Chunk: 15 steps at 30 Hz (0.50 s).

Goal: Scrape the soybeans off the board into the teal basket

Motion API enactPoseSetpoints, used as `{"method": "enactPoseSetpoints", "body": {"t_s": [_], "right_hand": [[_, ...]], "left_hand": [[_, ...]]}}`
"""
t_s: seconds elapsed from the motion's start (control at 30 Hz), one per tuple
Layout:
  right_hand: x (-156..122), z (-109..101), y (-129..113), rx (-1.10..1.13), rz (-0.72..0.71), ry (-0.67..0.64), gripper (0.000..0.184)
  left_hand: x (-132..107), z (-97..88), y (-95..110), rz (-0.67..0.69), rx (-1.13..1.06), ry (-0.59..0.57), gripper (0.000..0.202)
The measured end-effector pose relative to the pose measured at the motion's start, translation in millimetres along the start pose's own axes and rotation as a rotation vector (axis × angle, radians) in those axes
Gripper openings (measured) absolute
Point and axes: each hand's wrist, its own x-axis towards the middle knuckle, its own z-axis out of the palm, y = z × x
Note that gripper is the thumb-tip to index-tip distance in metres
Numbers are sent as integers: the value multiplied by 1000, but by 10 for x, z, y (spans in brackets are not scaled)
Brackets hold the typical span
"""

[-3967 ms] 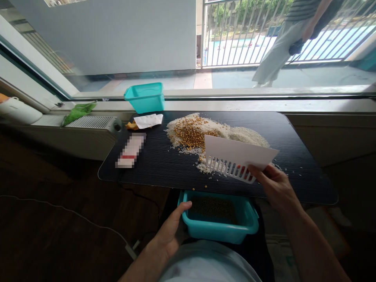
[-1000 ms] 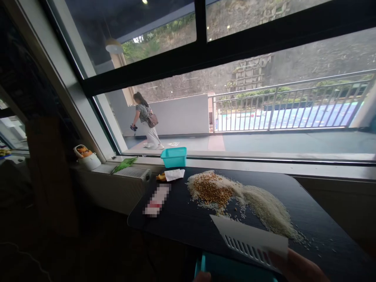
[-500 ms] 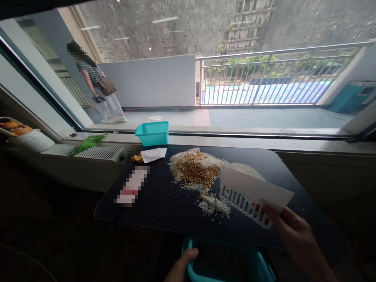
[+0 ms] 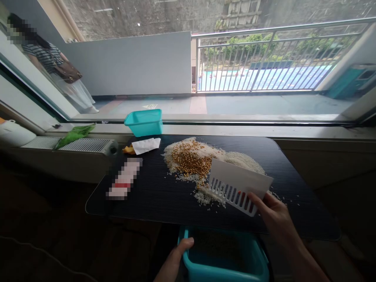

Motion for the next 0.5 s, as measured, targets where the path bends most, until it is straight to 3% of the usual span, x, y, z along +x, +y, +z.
{"method": "enactPoseSetpoints", "body": {"t_s": [0.17,0.33,0.5], "right_hand": [[55,158,-9,37,-45,-54,39],[119,137,-15,-4,-103,-1,42],[74,132,-64,-87,-169,-10,39]], "left_hand": [[-7,27,-4,49,-26,53,64],[-156,213,39,-140,-48,-30,65],[-268,305,105,-213,-56,-68,65]]}}
